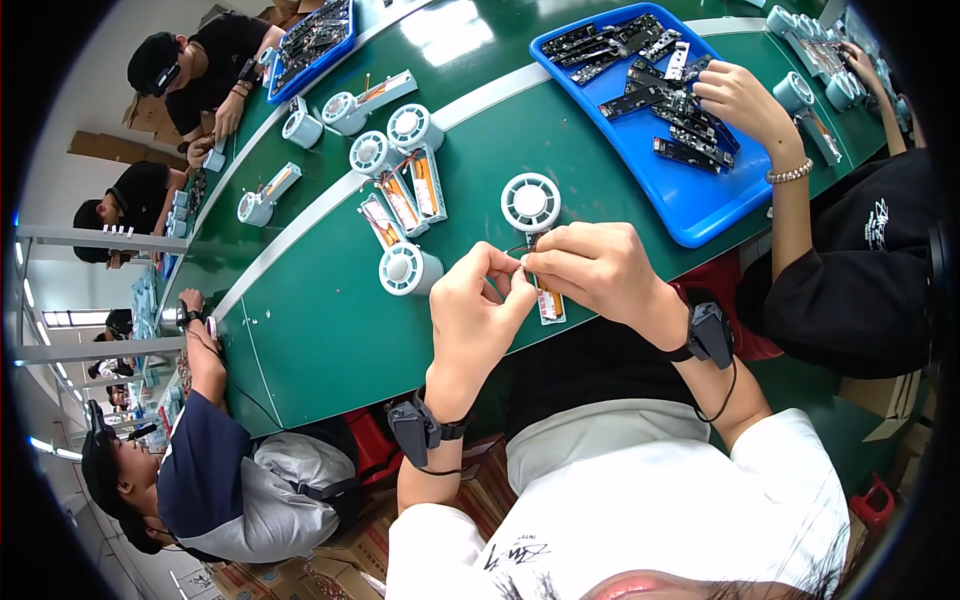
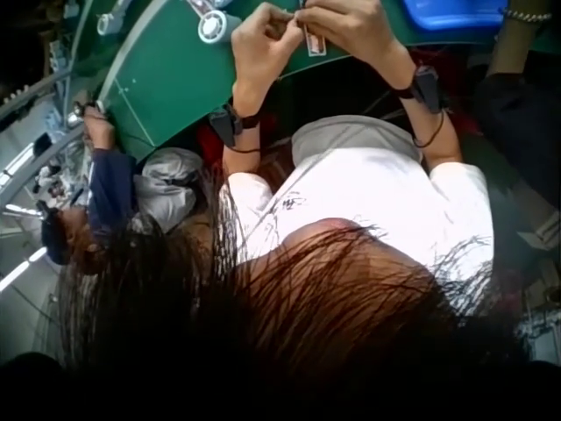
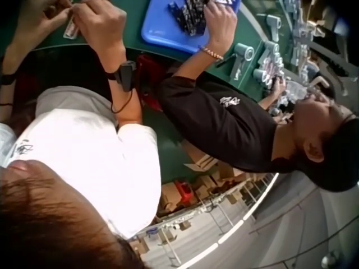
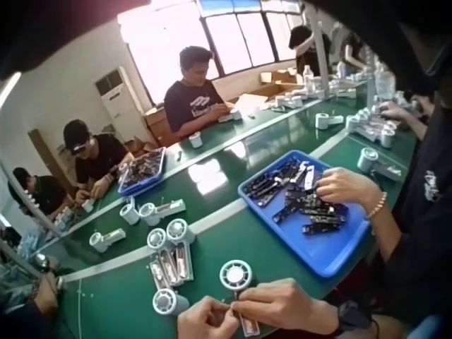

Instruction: The person picks up a circuit board and connects it to the wires of a battery and fan assembly by hand. After pressing the components together, the person sets the unit aside and repeats the process with another assembly.

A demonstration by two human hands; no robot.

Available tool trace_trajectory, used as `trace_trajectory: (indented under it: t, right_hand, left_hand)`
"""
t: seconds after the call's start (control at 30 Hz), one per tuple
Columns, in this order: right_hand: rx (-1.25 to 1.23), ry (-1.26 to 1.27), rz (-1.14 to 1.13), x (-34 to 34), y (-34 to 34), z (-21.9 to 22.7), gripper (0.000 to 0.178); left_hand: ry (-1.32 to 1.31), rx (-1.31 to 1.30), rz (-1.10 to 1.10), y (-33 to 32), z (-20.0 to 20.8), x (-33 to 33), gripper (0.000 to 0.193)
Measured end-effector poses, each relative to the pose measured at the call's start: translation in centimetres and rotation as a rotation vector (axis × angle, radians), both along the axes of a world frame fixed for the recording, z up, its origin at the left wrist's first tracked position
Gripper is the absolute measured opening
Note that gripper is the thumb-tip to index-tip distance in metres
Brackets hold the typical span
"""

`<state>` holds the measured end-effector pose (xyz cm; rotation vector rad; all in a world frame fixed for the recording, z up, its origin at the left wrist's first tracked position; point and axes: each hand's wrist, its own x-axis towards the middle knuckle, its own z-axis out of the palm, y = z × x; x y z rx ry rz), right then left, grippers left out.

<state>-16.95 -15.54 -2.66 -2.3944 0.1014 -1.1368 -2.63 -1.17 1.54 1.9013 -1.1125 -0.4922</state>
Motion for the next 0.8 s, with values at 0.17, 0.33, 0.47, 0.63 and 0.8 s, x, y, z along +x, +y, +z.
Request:
trace_trajectory:
  t: [0.17,0.33,0.47,0.63,0.8]
  right_hand:
    - [-0.009,-0.008,-0.001,0.1,0.0,0.1,0.021]
    - [-0.001,0.0,0.0,0.2,-0.1,-0.1,0.02]
    - [0.005,0.004,0.001,0.3,-0.1,-0.1,0.02]
    - [0.013,0.013,0.024,0.3,0.0,-0.1,0.019]
    - [0.059,-0.006,-0.011,0.3,-0.6,-0.3,0.017]
  left_hand:
    - [0.152,0.068,-0.09,-0.2,0.0,1.4,0.008]
    - [0.233,0.084,-0.15,-0.3,-0.4,2.5,0.008]
    - [0.314,0.184,-0.155,-0.3,0.3,2.7,0.007]
    - [0.442,0.18,-0.151,0.0,0.3,2.7,0.006]
    - [0.681,0.169,-0.122,0.6,0.3,3.4,0.007]
